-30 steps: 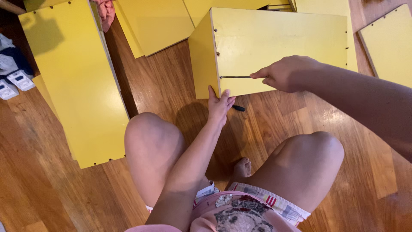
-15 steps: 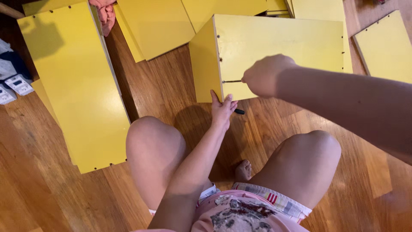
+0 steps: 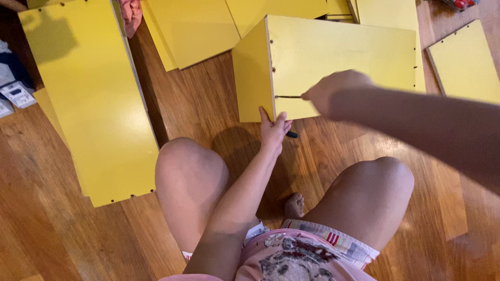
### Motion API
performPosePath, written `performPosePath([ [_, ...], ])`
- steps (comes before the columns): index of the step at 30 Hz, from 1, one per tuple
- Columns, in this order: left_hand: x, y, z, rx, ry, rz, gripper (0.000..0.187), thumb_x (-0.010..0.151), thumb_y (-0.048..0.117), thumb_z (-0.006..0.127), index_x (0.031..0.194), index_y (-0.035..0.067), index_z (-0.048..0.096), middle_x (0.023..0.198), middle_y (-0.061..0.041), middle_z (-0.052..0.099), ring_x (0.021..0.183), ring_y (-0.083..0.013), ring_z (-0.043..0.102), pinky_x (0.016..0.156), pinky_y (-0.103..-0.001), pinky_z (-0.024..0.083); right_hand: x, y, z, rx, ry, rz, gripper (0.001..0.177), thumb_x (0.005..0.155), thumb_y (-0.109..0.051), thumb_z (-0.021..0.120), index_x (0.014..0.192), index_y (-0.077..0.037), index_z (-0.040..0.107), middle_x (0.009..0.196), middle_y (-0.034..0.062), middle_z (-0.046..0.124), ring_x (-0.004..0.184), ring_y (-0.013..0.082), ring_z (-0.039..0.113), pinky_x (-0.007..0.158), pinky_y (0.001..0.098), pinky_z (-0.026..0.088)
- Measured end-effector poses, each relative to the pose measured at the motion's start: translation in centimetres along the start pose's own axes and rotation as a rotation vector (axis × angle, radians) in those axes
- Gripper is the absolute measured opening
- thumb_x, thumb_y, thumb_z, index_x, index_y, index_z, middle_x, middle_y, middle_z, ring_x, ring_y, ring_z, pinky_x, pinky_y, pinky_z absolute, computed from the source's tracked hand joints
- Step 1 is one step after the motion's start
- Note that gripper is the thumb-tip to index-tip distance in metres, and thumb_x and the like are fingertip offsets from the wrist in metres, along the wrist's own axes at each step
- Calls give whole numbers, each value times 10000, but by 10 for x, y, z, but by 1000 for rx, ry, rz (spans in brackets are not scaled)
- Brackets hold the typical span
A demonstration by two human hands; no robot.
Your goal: The person assembles yellow wooden furniture panels on a wooden floor. They use a screwdriver to tighten screws into pre-drilled holes, joining the panels together to form a structure.
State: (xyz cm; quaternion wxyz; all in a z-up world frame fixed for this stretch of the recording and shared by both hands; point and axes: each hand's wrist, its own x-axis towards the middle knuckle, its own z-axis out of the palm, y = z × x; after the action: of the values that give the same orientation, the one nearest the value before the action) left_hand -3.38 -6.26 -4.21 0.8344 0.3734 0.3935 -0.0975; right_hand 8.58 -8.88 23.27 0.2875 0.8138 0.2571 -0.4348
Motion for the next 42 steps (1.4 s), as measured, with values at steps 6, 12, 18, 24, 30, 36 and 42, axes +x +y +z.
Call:
performPosePath([
  [6, -3, 2, -1, 13, -25, -1, 972, 1003, 213, 561, 1606, 221, -201, 1354, -275, 571, 1147, -319, 675, 1041, -437, 557, 33, 31, 19, 256, -120, 25, 491, 1062, -320, 474, 1549, -384, 480, 1178, 136, 749, 897, 317, 729, 804, 463, 603],
  [12, -5, 6, -3, 21, -33, 4, 978, 1005, 219, 560, 1603, 208, -214, 1374, -304, 564, 1155, -332, 672, 1040, -436, 557, 45, 32, 35, 65, 17, -96, 527, 1036, -302, 526, 1551, -408, 496, 1053, 72, 689, 755, 215, 612, 619, 417, 526],
  [18, -5, 6, -2, 49, -31, 6, 986, 997, 225, 565, 1603, 212, -213, 1396, -306, 531, 1170, -342, 668, 1042, -440, 559, 28, 56, 14, 766, -317, 57, 436, 1067, -298, 492, 1502, -279, 510, 799, 81, 587, 670, 204, 626, 589, 384, 473],
  [24, -1, 2, -4, 22, -37, 10, 988, 992, 222, 564, 1603, 220, -212, 1409, -307, 533, 1167, -353, 665, 1045, -452, 550, 34, 59, 29, 874, -287, -18, 422, 1036, -266, 520, 1448, -227, 602, 740, 70, 599, 600, 184, 507, 558, 362, 438],
  [30, -3, 2, -4, 3, -57, 35, 989, 999, 221, 565, 1598, 218, -223, 1418, -287, 531, 1185, -354, 658, 1061, -461, 532, 40, 62, 35, 854, -237, -55, 425, 1037, -279, 519, 1449, -211, 597, 720, 73, 605, 596, 181, 507, 574, 361, 452],
  [36, -3, 2, -3, 36, -33, 20, 980, 1000, 218, 567, 1605, 216, -205, 1408, -300, 536, 1179, -349, 663, 1057, -456, 541, 39, 57, 34, 686, -177, -63, 417, 1046, -272, 521, 1453, -222, 597, 754, 84, 654, 625, 190, 577, 637, 347, 503],
  [42, 0, -2, -4, 21, -28, 38, 983, 996, 211, 577, 1613, 229, -188, 1383, -271, 552, 1149, -334, 670, 1028, -449, 561, 47, 48, 35, 723, -174, -51, 432, 1023, -236, 496, 1431, -196, 632, 759, 97, 671, 612, 198, 584, 633, 366, 509],
])
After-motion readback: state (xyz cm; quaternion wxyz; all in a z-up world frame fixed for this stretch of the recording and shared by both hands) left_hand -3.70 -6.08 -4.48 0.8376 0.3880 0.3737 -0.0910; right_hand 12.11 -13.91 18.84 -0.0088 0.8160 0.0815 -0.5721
